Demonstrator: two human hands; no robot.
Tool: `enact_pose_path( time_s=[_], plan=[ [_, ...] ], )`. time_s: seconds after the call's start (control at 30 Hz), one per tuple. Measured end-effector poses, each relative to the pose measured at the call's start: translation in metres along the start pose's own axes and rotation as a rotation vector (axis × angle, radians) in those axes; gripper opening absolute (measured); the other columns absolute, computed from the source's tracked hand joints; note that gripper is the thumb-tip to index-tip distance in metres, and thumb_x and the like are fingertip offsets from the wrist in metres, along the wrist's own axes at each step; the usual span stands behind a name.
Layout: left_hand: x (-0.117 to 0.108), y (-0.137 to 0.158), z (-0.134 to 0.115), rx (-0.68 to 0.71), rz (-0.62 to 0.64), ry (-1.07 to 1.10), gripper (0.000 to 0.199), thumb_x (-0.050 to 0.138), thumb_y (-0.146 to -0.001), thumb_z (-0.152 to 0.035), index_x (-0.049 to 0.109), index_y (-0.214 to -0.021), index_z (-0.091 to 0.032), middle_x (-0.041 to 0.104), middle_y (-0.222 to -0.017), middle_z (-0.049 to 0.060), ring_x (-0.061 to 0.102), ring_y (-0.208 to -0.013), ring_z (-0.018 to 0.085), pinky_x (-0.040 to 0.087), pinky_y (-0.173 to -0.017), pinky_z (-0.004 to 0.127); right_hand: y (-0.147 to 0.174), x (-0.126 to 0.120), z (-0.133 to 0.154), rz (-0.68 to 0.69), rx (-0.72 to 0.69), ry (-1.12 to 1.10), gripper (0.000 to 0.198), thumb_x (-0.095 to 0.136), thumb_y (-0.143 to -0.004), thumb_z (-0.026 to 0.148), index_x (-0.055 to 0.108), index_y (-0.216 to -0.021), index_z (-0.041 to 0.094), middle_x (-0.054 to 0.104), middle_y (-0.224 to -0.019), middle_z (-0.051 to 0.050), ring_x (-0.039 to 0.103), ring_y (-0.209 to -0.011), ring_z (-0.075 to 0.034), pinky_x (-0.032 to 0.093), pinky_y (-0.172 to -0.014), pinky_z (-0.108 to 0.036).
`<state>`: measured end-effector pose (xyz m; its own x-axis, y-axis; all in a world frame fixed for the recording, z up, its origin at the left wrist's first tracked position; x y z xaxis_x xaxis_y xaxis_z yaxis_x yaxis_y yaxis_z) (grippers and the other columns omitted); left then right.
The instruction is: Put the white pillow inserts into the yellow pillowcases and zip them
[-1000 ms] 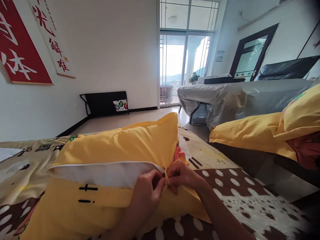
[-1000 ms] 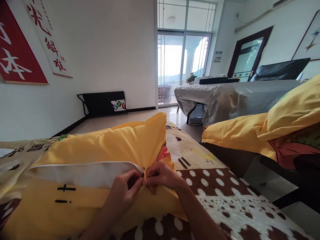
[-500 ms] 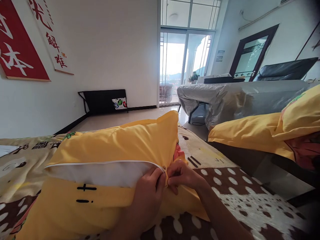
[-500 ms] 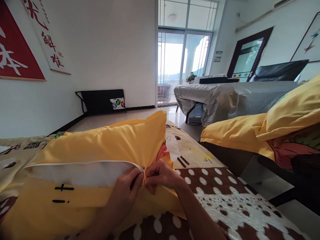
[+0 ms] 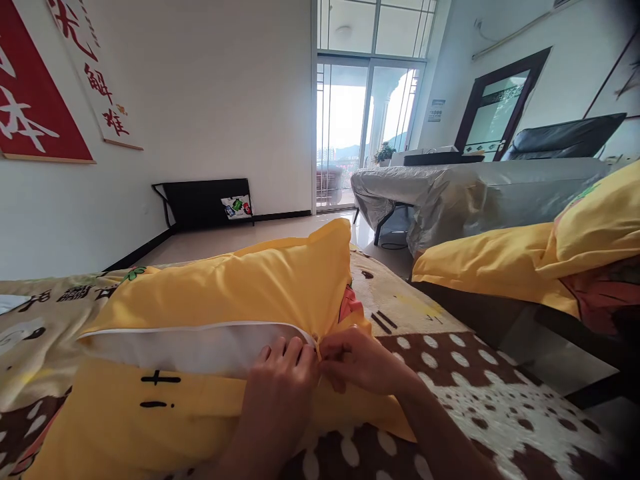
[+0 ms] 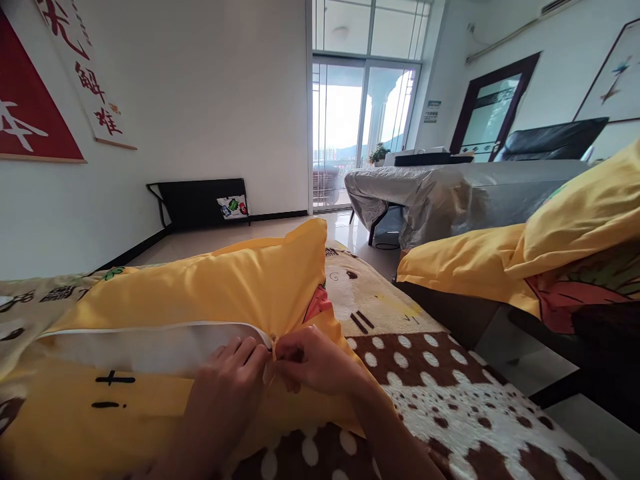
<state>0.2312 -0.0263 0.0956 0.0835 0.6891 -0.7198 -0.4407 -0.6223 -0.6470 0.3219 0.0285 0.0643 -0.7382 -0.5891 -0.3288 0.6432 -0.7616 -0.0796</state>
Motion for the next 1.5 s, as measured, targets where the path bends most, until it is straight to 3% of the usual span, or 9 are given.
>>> enact_pose_path(
  time_s=[0.27, 0.57, 0.67, 0.73, 0.8, 0.9, 1.03, 1.33, 1.5],
  plan=[
    [0.022, -0.001, 0.021, -0.220, 0.132, 0.509, 0.024, 0.039, -0.089, -0.014, 0.049, -0.069, -0.019, 0.057, -0.071, 0.000, 0.052, -0.065, 0.014, 0.034, -0.058, 0.027, 0.000, -0.001, 0.004, -0.052, -0.010, 0.110, 0.018, 0.053, -0.077, 0.020, 0.047, -0.060, 0.018, 0.054, -0.049, 0.004, 0.050, -0.048, -0.008, 0.038, -0.050, -0.019],
    [0.022, 0.001, 0.017, -0.293, 0.272, 0.883, 0.028, 0.032, -0.093, -0.024, 0.042, -0.067, -0.020, 0.052, -0.070, 0.000, 0.046, -0.064, 0.013, 0.031, -0.060, 0.026, 0.009, -0.004, 0.013, -0.147, -0.077, 0.365, 0.018, 0.056, -0.082, 0.026, 0.058, -0.066, 0.018, 0.058, -0.055, 0.004, 0.051, -0.053, -0.009, 0.036, -0.053, -0.019],
    [0.019, -0.001, 0.017, -0.311, 0.273, 0.951, 0.028, 0.032, -0.094, -0.026, 0.042, -0.068, -0.020, 0.052, -0.070, 0.000, 0.045, -0.065, 0.012, 0.031, -0.061, 0.025, 0.018, -0.014, 0.026, -0.293, -0.169, 0.480, 0.010, 0.060, -0.082, 0.030, 0.066, -0.082, 0.021, 0.064, -0.066, 0.003, 0.055, -0.061, -0.010, 0.040, -0.061, -0.021],
    [0.017, -0.001, 0.016, -0.318, 0.267, 0.997, 0.029, 0.032, -0.094, -0.028, 0.042, -0.068, -0.020, 0.052, -0.070, -0.001, 0.045, -0.065, 0.012, 0.032, -0.062, 0.025, 0.023, -0.016, 0.035, -0.339, -0.263, 0.588, 0.015, 0.059, -0.085, 0.030, 0.066, -0.096, 0.024, 0.067, -0.077, 0.001, 0.057, -0.067, -0.011, 0.041, -0.067, -0.022],
    [0.017, -0.001, 0.014, -0.322, 0.259, 1.036, 0.029, 0.032, -0.095, -0.029, 0.041, -0.068, -0.020, 0.051, -0.070, -0.001, 0.045, -0.065, 0.011, 0.033, -0.063, 0.024, 0.025, -0.011, 0.039, -0.353, -0.350, 0.739, 0.013, 0.056, -0.088, 0.028, 0.066, -0.096, 0.024, 0.066, -0.079, 0.000, 0.056, -0.068, -0.012, 0.039, -0.069, -0.024],
    [0.018, 0.000, 0.012, -0.336, 0.242, 1.048, 0.031, 0.032, -0.095, -0.030, 0.039, -0.067, -0.020, 0.050, -0.068, -0.001, 0.044, -0.063, 0.011, 0.033, -0.061, 0.023, 0.025, -0.004, 0.039, -0.407, -0.484, 0.903, 0.016, 0.050, -0.090, 0.020, 0.064, -0.083, 0.021, 0.062, -0.072, 0.000, 0.052, -0.065, -0.012, 0.035, -0.067, -0.026],
    [0.020, -0.001, 0.015, -0.338, 0.227, 0.984, 0.030, 0.033, -0.094, -0.030, 0.044, -0.068, -0.019, 0.053, -0.071, 0.000, 0.047, -0.065, 0.012, 0.033, -0.062, 0.024, 0.025, -0.002, 0.037, -0.461, -0.589, 0.965, 0.016, 0.049, -0.088, 0.014, 0.061, -0.078, 0.019, 0.059, -0.068, 0.001, 0.048, -0.062, -0.012, 0.032, -0.065, -0.026],
    [0.011, 0.002, 0.046, -0.383, 0.232, 0.761, 0.032, 0.034, -0.092, -0.032, 0.046, -0.066, -0.019, 0.055, -0.070, 0.001, 0.050, -0.066, 0.015, 0.032, -0.061, 0.027, 0.030, -0.016, 0.046, -0.456, -0.613, 0.991, 0.017, 0.051, -0.087, 0.013, 0.058, -0.073, 0.018, 0.056, -0.062, 0.002, 0.043, -0.059, -0.010, 0.031, -0.065, -0.025],
    [0.004, 0.011, 0.055, -0.398, 0.343, 0.658, 0.032, 0.032, -0.092, -0.033, 0.049, -0.068, -0.020, 0.058, -0.072, 0.002, 0.054, -0.068, 0.017, 0.033, -0.063, 0.028, 0.029, -0.011, 0.043, -0.350, -0.532, 1.019, 0.018, 0.050, -0.086, 0.012, 0.055, -0.070, 0.018, 0.055, -0.064, 0.002, 0.046, -0.062, -0.011, 0.033, -0.066, -0.027]
  ],
)
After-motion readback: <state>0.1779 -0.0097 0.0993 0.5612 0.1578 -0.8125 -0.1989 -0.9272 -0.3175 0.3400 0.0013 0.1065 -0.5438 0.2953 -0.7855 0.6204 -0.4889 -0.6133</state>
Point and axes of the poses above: each hand's wrist, its own y-axis away from the middle knuckle, its own x-axis out of the palm, z = x × y, the point moved 7 cm from there along -y, towards the middle knuckle
